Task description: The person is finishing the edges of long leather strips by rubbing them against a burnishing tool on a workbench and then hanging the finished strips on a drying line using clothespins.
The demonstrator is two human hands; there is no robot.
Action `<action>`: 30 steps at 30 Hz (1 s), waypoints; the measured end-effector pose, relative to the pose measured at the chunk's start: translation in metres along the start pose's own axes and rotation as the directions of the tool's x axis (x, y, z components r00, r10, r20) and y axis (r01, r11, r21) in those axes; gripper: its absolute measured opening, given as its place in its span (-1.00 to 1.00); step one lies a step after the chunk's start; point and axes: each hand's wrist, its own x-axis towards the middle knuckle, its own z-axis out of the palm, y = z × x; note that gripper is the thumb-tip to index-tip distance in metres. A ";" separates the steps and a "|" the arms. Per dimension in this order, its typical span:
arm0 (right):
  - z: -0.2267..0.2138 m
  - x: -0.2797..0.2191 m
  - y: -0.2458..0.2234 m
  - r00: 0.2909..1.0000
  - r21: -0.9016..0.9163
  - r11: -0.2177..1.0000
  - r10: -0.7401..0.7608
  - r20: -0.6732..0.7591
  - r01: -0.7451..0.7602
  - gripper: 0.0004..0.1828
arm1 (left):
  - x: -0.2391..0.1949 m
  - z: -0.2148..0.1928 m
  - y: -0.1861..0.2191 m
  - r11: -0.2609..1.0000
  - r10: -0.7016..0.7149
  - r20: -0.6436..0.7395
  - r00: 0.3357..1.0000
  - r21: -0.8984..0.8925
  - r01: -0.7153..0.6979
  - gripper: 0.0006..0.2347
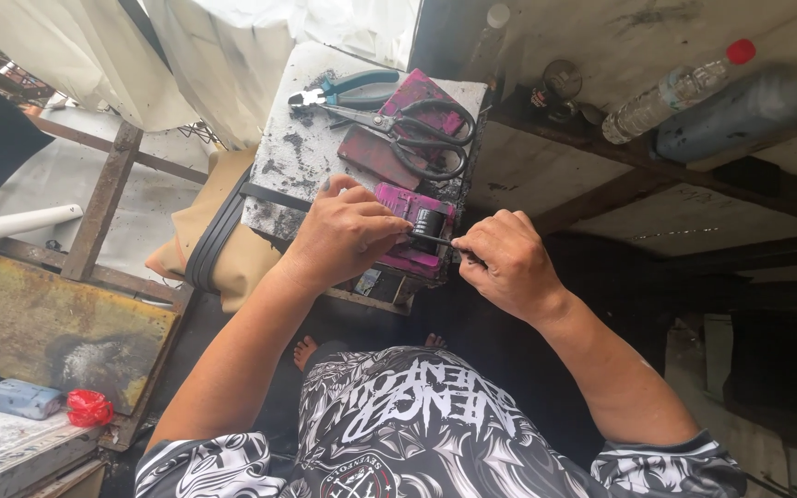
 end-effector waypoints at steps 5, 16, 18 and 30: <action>-0.007 -0.006 -0.001 0.999 0.020 1.000 0.005 -0.041 -0.005 -0.89 | 0.001 0.001 0.001 1.000 0.012 -0.013 1.000 -0.008 -0.012 -0.96; -0.021 -0.043 0.014 0.995 -0.003 0.999 0.046 -0.091 -0.047 -0.88 | -0.001 0.004 0.001 0.999 -0.041 -0.008 0.999 -0.012 0.041 -0.93; -0.026 -0.052 0.019 0.995 -0.007 0.999 0.044 -0.092 -0.045 -0.88 | 0.000 0.004 0.001 0.999 -0.042 -0.006 0.999 -0.009 0.042 -0.93; -0.065 -0.105 0.030 0.977 -0.047 0.984 0.167 -0.129 -0.174 -0.88 | 0.002 0.002 0.005 0.999 -0.053 0.014 0.998 -0.004 0.053 -0.91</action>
